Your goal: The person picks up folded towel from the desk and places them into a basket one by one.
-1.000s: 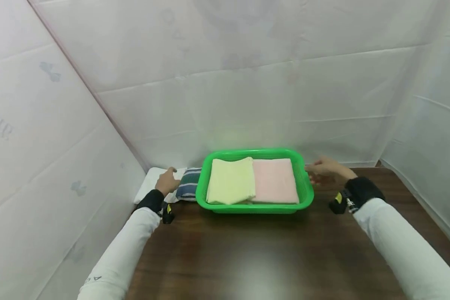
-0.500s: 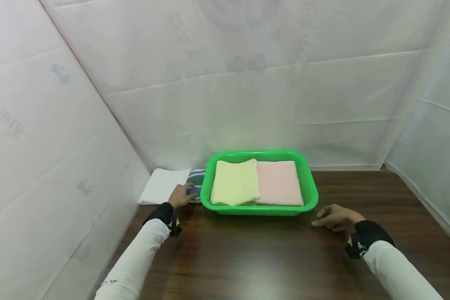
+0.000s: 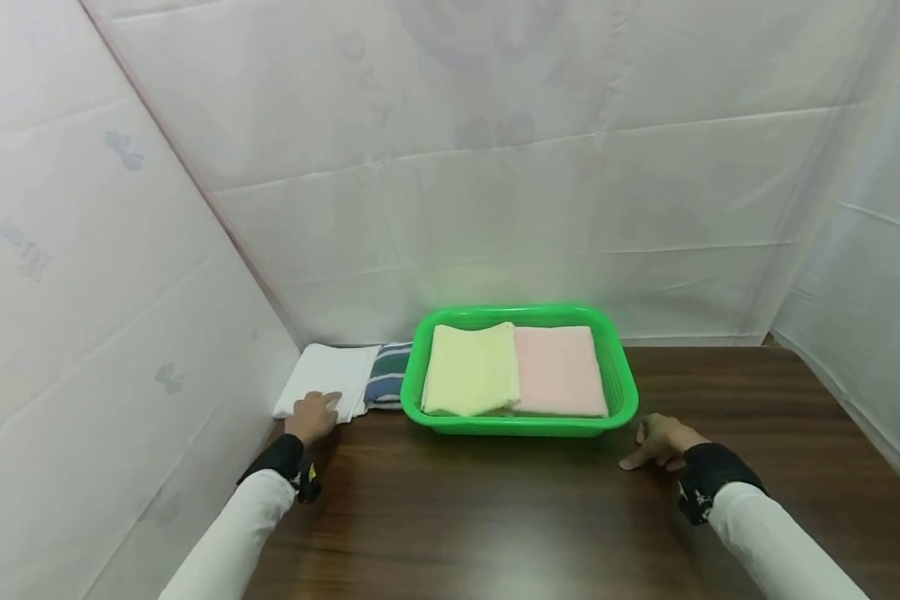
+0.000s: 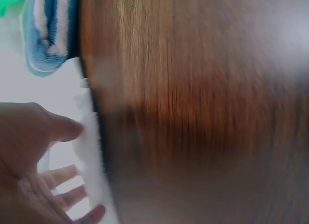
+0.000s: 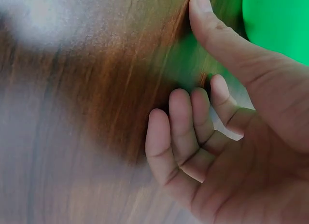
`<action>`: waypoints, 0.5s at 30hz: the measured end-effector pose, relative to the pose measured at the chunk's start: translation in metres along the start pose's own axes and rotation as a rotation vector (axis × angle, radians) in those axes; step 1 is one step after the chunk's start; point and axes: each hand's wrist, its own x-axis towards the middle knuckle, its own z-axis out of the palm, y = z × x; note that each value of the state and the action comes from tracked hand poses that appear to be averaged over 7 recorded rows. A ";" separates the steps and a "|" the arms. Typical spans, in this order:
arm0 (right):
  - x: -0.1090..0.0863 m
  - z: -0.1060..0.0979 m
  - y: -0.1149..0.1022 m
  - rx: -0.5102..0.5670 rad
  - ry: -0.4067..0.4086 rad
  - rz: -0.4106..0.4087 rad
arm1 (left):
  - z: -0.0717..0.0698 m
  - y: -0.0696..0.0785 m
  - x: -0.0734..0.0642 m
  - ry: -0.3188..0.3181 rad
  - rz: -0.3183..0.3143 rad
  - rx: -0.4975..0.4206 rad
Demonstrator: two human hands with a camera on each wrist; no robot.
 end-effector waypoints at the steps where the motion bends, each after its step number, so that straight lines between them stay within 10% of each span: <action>1: 0.000 0.000 0.000 0.003 -0.003 0.004 | -0.002 -0.002 -0.004 -0.002 0.009 0.010; 8: 0.001 0.000 0.001 -0.024 -0.017 0.012 | -0.026 -0.012 -0.039 -0.043 0.075 0.100; 15: 0.002 -0.003 0.004 -0.034 -0.021 -0.004 | -0.036 0.003 -0.085 -0.291 0.231 0.262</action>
